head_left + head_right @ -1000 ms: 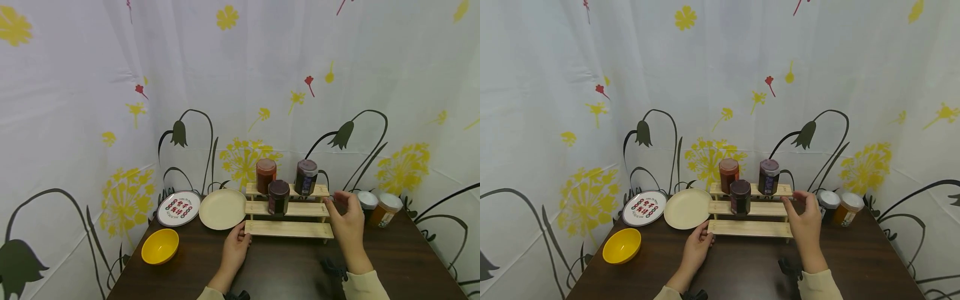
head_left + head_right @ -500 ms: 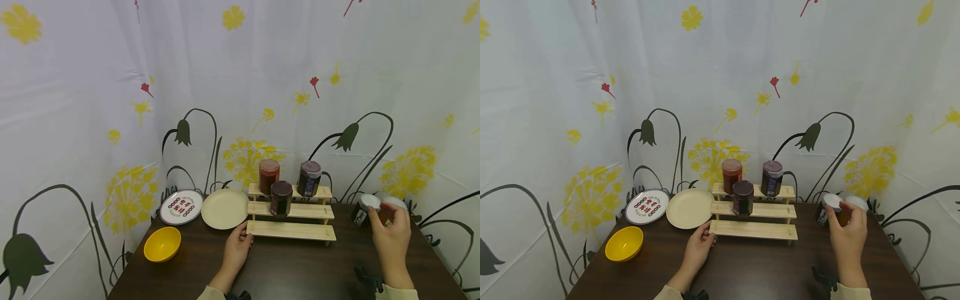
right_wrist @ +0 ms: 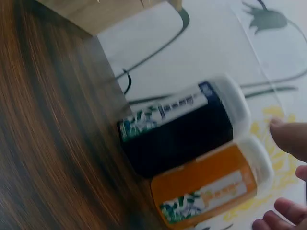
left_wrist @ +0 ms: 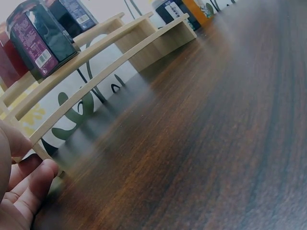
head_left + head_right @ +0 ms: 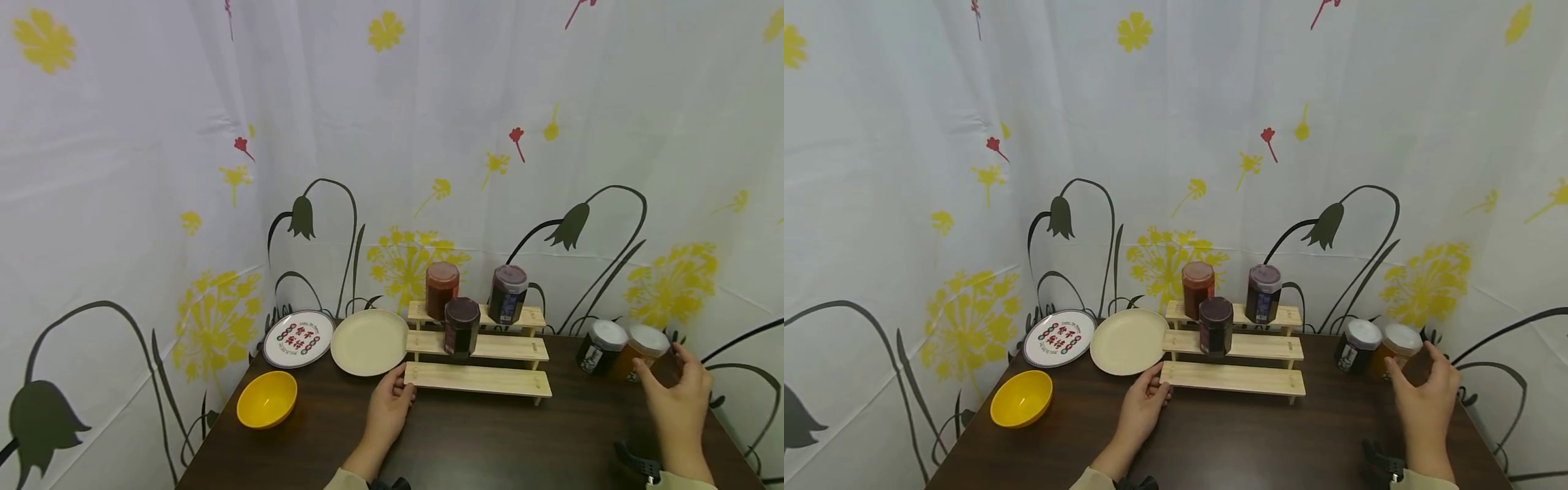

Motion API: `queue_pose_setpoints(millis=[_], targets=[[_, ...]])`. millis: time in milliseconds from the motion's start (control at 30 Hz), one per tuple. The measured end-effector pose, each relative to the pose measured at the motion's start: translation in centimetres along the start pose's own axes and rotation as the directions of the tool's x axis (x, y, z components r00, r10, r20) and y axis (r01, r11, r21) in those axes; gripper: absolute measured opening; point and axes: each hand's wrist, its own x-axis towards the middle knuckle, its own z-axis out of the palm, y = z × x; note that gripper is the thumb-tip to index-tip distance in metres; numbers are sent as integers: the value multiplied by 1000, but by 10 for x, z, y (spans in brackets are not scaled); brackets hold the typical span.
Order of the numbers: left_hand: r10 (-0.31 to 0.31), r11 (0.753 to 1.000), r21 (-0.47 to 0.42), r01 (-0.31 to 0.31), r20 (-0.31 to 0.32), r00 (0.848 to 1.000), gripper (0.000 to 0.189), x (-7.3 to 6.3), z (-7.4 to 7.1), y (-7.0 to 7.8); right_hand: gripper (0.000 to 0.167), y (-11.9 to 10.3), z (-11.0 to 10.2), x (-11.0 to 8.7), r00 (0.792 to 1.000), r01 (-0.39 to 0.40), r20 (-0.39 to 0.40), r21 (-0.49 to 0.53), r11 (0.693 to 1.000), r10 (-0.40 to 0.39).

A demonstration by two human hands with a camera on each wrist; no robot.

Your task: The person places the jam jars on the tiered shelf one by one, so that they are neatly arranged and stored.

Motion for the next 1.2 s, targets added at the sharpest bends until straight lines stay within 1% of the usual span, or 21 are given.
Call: queue_pose_setpoints(millis=[67, 133, 200, 233, 267, 333, 400, 433, 500, 533, 667, 700, 733, 800, 833, 1000, 1067, 1167, 1200], targets=[[-1, 1000, 0, 1, -1, 1000, 50, 0, 0, 0, 85, 8, -1, 4, 999, -32, 37, 4, 999, 32], [0, 1000, -1, 0, -4, 1000, 49, 0, 1, 0, 90, 15, -2, 8, 993, -83, 83, 3, 997, 82], [-2, 1000, 2, 2, -5, 1000, 49, -1, 1, 0, 93, 24, -1, 12, 983, -141, 120, 21, 990, 138], [-4, 1000, 5, 4, -3, 1000, 49, -1, 2, 0, 95, 29, 0, 14, 974, -181, 143, 42, 983, 174], [-6, 1000, 8, 6, -4, 1000, 49, -1, 2, -1, 95, 34, 2, 15, 964, -224, 165, 68, 972, 210], [-9, 1000, 11, 9, -1, 1000, 49, -1, 4, -1, 96, 44, 5, 17, 936, -314, 206, 127, 941, 285], [-11, 1000, 11, 11, 2, 1000, 49, -1, 5, 0, 97, 51, 9, 19, 906, -397, 241, 196, 897, 348], [-9, 1000, 13, 9, 1, 1000, 49, 0, 5, 0, 97, 53, 10, 19, 894, -426, 255, 225, 876, 369], [-5, 1000, 17, 5, -3, 1000, 50, 0, 5, 1, 95, 56, 12, 20, 880, -458, 274, 276, 845, 387], [-3, 1000, 21, 3, -6, 1000, 50, 1, 5, 2, 94, 56, 13, 21, 879, -463, 279, 306, 832, 387], [-8, 1000, 26, 9, -21, 1000, 49, 1, 4, 2, 91, 61, 17, 22, 890, -447, 307, 441, 779, 337], [-14, 999, 28, 15, -20, 1000, 49, 1, 4, 2, 90, 62, 17, 22, 891, -443, 318, 461, 769, 323], [-16, 1000, 24, 17, -18, 1000, 49, 1, 3, 2, 90, 64, 17, 22, 893, -438, 329, 472, 765, 308], [-21, 1000, 14, 21, -15, 1000, 49, 0, 3, 2, 91, 66, 18, 22, 893, -428, 351, 466, 774, 283], [-21, 1000, 11, 21, -14, 1000, 49, 0, 3, 1, 91, 66, 19, 22, 891, -425, 361, 448, 787, 276], [-16, 1000, 0, 16, -13, 1000, 49, 0, 2, 1, 93, 69, 21, 22, 875, -428, 394, 364, 827, 279], [-19, 1000, 2, 19, -12, 1000, 49, 0, 2, 1, 94, 71, 22, 23, 867, -423, 413, 313, 850, 279], [-12, 1000, 14, 13, -7, 1000, 49, 1, 2, 1, 95, 73, 24, 26, 858, -392, 445, 242, 888, 257], [-8, 1000, 23, 8, -8, 1000, 48, 2, 2, 1, 95, 74, 25, 27, 856, -384, 450, 229, 895, 252]])
